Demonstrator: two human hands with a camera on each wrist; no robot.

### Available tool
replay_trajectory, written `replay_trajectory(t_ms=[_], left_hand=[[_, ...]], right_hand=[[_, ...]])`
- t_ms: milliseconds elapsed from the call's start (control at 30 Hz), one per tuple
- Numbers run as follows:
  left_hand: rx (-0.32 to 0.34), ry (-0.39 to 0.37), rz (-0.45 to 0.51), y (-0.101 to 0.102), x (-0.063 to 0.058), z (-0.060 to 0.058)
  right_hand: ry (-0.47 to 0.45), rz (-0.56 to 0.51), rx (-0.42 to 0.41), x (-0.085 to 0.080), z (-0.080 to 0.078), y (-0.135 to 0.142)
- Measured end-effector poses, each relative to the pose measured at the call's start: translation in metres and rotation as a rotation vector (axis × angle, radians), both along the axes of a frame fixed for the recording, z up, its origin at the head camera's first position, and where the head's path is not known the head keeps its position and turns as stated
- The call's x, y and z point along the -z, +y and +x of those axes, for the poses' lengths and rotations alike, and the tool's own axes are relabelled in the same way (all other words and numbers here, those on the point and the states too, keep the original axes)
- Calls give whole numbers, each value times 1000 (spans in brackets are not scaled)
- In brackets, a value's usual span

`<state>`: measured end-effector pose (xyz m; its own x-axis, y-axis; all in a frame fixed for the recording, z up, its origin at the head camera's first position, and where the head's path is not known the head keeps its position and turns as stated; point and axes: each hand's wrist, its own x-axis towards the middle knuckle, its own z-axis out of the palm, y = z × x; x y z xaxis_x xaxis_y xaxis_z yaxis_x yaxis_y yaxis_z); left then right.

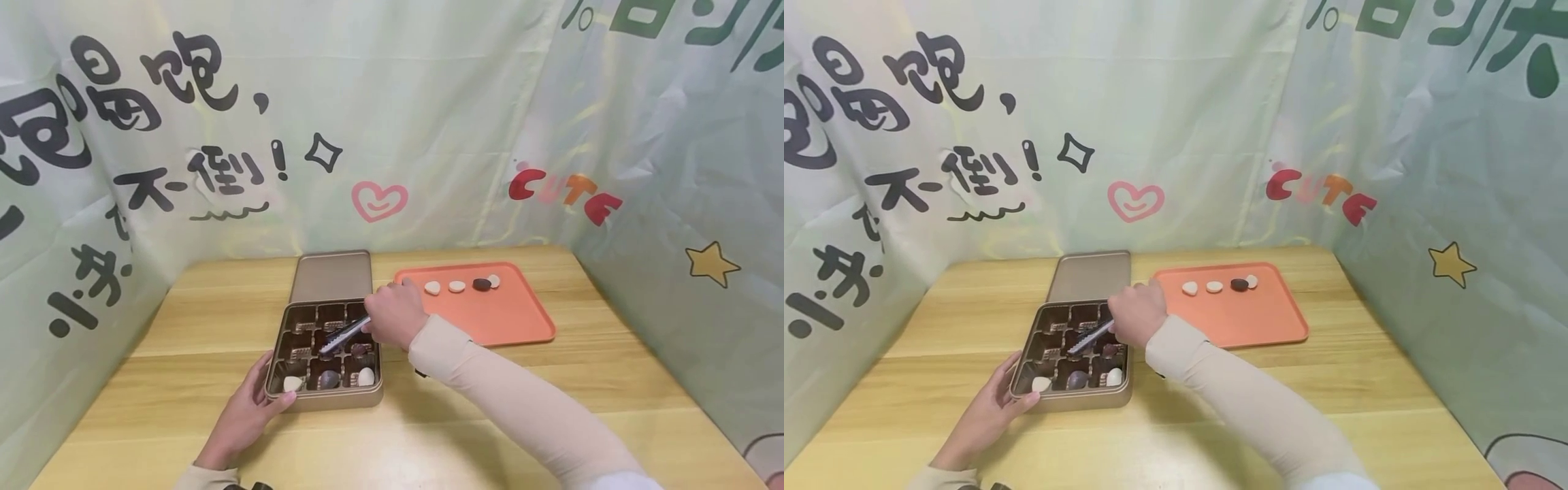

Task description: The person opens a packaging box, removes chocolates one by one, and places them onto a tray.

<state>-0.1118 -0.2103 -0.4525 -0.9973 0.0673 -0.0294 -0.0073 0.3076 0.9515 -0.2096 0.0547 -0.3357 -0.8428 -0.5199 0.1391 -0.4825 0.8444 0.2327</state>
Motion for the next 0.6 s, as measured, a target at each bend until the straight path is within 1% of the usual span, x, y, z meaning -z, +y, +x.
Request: replay_trajectory(t_ms=[133,300,500,600], left_hand=[[-6,-4,5,0,0,0],[-5,-6,-5,0,-1,-1],[0,-12,-10,-1,-1,0],[-5,-19,-22,-1,0,0]], right_hand=[[-6,60,53,-7,3,-13],[4,130,55,-7,7,-27],[40,163,67,-9,10,-33],[59,165,78,-8,10,-34]])
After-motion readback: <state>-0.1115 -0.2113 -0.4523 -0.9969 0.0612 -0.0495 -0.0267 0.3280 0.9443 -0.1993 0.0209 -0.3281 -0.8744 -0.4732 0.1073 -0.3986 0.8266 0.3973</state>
